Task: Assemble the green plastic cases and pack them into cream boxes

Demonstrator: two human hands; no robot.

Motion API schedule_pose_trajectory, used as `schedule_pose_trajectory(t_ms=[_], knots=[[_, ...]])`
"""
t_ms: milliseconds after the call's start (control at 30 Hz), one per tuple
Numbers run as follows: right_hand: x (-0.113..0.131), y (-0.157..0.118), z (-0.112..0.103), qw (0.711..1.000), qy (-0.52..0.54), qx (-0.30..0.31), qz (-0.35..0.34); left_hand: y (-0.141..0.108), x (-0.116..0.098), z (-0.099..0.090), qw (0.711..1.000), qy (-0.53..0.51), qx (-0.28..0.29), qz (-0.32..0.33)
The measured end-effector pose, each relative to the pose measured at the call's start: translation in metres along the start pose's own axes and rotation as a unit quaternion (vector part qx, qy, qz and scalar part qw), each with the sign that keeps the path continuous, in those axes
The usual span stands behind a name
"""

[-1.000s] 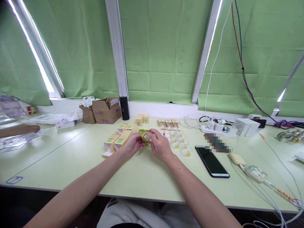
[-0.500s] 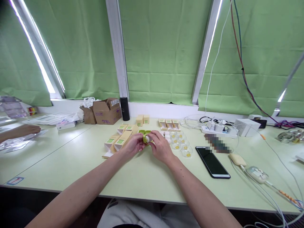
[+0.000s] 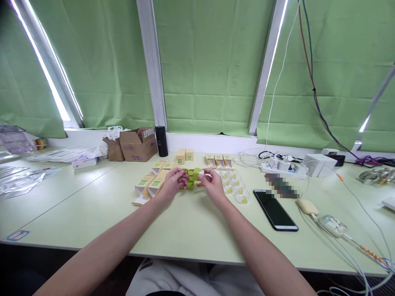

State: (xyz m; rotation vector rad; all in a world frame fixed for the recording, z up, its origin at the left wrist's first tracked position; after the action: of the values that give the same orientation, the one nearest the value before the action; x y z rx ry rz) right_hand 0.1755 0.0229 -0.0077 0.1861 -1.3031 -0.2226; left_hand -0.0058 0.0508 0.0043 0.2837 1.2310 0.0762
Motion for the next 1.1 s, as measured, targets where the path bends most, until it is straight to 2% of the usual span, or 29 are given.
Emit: schedule_pose_trajectory(t_ms=[233,467,667,833,967,1100], knots=[[-0.002,0.002,-0.001,0.991,0.104,0.042,0.071,-0.003,-0.005,0.002,0.995,0.035,-0.02,0.088],[-0.003,0.002,-0.002,0.992,0.106,0.035,0.067,-0.004,-0.006,0.002,0.985,0.086,-0.017,0.151],[-0.005,0.002,0.0,0.999,0.03,-0.007,0.022,-0.008,-0.008,0.006,0.98,0.098,-0.007,0.173],[-0.002,-0.004,0.005,0.997,-0.065,0.005,-0.048,-0.016,-0.011,0.011,0.963,0.17,0.033,0.207],[-0.001,-0.009,0.005,0.98,-0.178,0.008,-0.093,-0.02,-0.012,0.013,0.94,0.25,0.051,0.225],[-0.001,-0.01,0.003,0.946,-0.281,0.0,-0.162,-0.021,-0.01,0.014,0.923,0.291,0.071,0.241]])
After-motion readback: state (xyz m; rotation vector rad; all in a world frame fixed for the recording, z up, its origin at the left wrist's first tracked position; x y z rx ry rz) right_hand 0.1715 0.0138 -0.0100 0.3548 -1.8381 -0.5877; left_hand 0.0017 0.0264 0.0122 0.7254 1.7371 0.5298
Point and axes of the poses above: each hand's wrist, its own y-axis towards the middle knuckle, its own z-axis out of the palm, x = y × z, the point moved 2 cm from there along y, towards the middle knuckle, and after that the axes turned 6 degrees about z, right-handed, at the moved point
